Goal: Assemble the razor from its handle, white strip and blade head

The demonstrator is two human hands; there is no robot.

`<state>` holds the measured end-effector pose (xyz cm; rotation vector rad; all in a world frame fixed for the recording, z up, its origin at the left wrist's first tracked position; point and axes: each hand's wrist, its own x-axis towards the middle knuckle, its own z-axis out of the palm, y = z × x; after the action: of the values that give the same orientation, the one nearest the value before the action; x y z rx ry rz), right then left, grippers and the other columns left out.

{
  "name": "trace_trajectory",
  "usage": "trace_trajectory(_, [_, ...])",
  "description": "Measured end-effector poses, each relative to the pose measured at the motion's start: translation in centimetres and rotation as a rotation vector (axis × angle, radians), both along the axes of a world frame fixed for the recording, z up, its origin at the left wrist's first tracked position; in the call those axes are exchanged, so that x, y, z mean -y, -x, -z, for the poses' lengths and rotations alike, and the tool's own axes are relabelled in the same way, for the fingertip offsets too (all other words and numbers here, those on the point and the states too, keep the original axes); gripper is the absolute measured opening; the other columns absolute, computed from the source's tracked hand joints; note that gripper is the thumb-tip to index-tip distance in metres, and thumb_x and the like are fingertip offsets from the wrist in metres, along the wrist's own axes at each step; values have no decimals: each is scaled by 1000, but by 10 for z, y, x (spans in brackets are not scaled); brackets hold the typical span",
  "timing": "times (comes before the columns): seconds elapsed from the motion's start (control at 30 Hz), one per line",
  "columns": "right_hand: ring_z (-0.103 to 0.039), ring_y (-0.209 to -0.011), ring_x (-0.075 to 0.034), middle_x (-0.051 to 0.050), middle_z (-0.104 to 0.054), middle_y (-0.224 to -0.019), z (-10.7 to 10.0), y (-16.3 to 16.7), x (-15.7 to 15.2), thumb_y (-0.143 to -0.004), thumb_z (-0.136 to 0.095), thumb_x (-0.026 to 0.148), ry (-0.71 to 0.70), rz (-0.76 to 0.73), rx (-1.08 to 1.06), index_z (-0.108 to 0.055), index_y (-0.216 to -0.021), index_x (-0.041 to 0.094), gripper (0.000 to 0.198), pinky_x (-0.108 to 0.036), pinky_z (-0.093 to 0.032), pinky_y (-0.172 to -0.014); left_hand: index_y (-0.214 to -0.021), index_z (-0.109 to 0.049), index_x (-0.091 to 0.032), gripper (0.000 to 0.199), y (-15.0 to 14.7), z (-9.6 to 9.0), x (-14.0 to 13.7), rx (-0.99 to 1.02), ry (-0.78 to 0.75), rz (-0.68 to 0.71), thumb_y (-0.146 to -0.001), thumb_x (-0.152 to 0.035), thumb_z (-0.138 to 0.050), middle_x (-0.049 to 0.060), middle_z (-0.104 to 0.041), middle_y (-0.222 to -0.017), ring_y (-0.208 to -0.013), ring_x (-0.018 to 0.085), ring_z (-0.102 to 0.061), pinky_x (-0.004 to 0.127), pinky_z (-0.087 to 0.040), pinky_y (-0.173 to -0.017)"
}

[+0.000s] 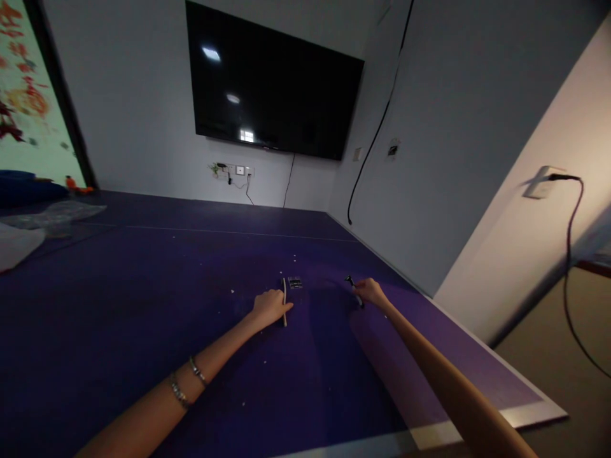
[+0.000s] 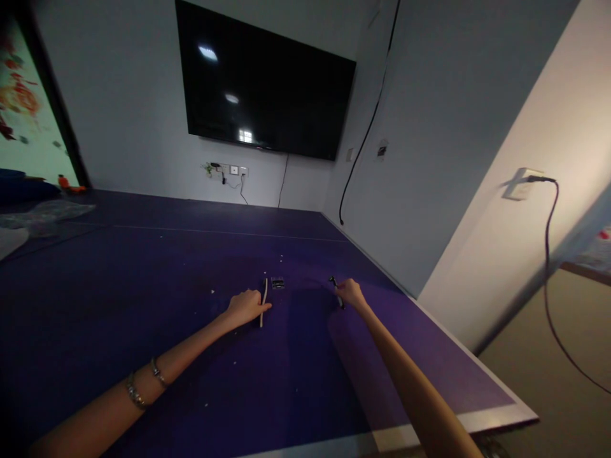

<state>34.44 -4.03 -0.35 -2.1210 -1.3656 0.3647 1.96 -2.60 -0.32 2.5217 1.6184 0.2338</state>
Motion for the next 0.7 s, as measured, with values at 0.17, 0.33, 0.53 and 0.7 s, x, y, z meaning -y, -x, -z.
trace_trajectory(0.17, [-65, -80, -21, -10, -69, -77, 9, -2, 3, -66, -58, 13, 36, 10, 235, -71, -76, 14, 17, -21, -42, -61, -92, -65, -14, 35, -9, -2, 2, -62, 10, -18, -83, -40, -43, 14, -67, -96, -90, 28, -63, 35, -49, -72])
trace_trajectory(0.33, [-65, -83, -23, -15, -69, -82, 10, 4, 8, -70, -56, 14, 51, -12, 342, -71, -77, 13, 16, -25, -44, -67, -92, -65, -14, 29, -13, -1, 2, -85, 14, -28, -82, -30, -42, 14, -67, -97, -91, 27, -63, 36, -48, -74])
trace_trajectory(0.53, [-65, -85, -27, -17, -69, -83, -3, 11, 13, -71, -58, 17, -6, -23, 309, -71, -76, 12, 14, -30, -45, -72, -93, -66, -15, 33, -9, -3, 3, -53, -18, -46, -84, -29, -37, 14, -68, -96, -90, 24, -64, 34, -49, -74])
trace_trajectory(0.7, [-65, -89, -21, -10, -70, -92, -13, 49, 5, -77, -57, 27, -142, -128, 145, -69, -94, 15, 24, -25, -48, -74, -91, -67, -16, 36, -13, -17, 10, -10, -81, -37, -86, -33, -35, 13, -68, -95, -89, 24, -64, 35, -49, -74])
